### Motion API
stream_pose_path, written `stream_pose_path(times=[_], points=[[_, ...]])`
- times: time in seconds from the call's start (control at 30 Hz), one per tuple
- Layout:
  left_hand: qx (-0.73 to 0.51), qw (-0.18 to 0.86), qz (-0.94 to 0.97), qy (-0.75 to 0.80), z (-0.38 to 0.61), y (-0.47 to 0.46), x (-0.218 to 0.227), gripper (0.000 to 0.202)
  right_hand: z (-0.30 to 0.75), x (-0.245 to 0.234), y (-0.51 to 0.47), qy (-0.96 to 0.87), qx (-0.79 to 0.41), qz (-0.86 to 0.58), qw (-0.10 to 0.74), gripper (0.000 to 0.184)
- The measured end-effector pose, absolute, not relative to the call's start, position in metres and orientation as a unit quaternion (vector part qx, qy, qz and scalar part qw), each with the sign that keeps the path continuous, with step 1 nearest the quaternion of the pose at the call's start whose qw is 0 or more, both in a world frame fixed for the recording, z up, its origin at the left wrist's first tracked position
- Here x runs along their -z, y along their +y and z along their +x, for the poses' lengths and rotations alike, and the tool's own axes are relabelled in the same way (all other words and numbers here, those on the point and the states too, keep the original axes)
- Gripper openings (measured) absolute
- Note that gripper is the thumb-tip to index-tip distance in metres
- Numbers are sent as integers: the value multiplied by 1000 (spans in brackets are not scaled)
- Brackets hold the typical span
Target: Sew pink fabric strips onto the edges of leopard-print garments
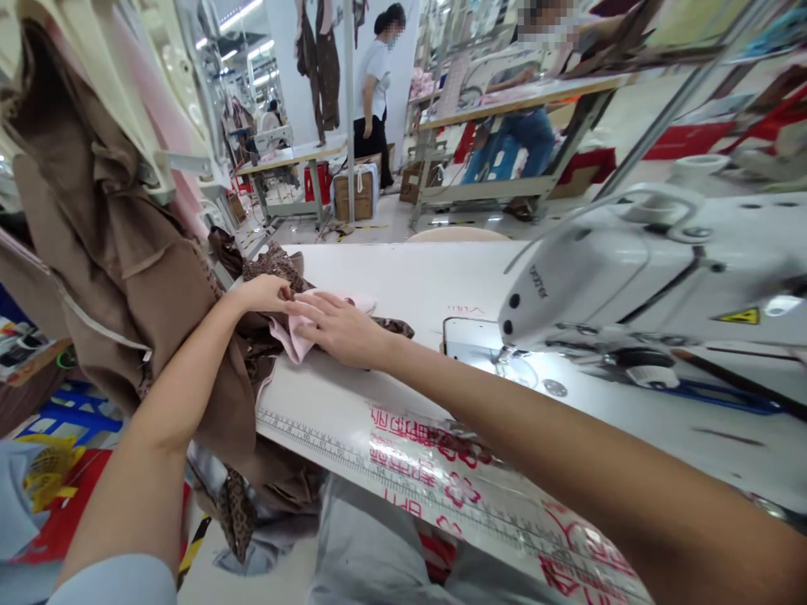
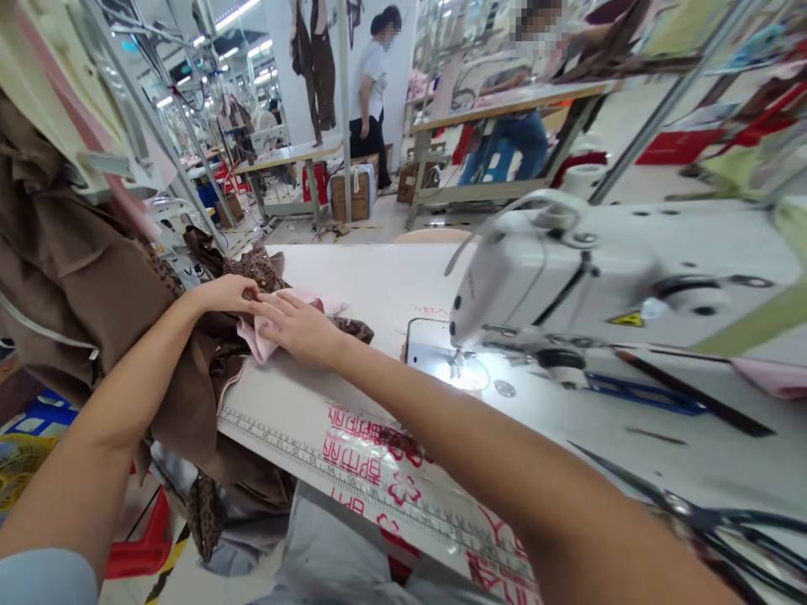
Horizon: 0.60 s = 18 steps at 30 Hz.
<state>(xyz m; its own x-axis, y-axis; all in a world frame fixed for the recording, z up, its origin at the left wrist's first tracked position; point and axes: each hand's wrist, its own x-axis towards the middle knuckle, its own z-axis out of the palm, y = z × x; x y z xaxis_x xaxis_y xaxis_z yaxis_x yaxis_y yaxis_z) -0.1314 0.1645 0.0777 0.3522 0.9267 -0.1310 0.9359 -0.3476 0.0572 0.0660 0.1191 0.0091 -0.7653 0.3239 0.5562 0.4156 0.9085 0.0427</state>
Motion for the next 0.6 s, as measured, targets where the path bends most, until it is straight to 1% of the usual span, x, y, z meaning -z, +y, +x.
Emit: stream_pose_path(times=[0.03,0.1,0.17,0.2,0.27,0.33,0.37,0.4,0.47,0.53,0.6], points=[[47,65,818,569,-139,166,-81,27,61,-9,124,-935,75,-188,292,23],[38,48,805,590,-156,168,-87,19,62,-10,131,-919,60,-206,331,18],[-18,-4,775,631,-168,168,-91,12,73,-14,134,-888,39,-241,389,15],[-60,-39,754,653,-170,166,-90,10,80,-18,135,-869,26,-259,420,13],[-149,-111,705,684,-164,158,-82,18,92,-29,135,-835,-2,-283,471,13],[-263,-161,681,664,-146,145,-63,22,97,-42,136,-815,-32,-292,500,14],[-341,-176,680,625,-134,138,-52,21,96,-49,137,-808,-45,-294,508,16],[-400,-172,695,573,-123,132,-39,22,94,-55,139,-804,-55,-297,513,17],[-434,-145,731,507,-106,124,-17,29,89,-66,142,-787,-75,-308,530,19],[-435,-121,741,496,-101,121,-3,22,86,-75,145,-758,-104,-315,561,22],[-433,-111,746,493,-101,121,-2,17,87,-82,148,-736,-141,-314,583,25]])
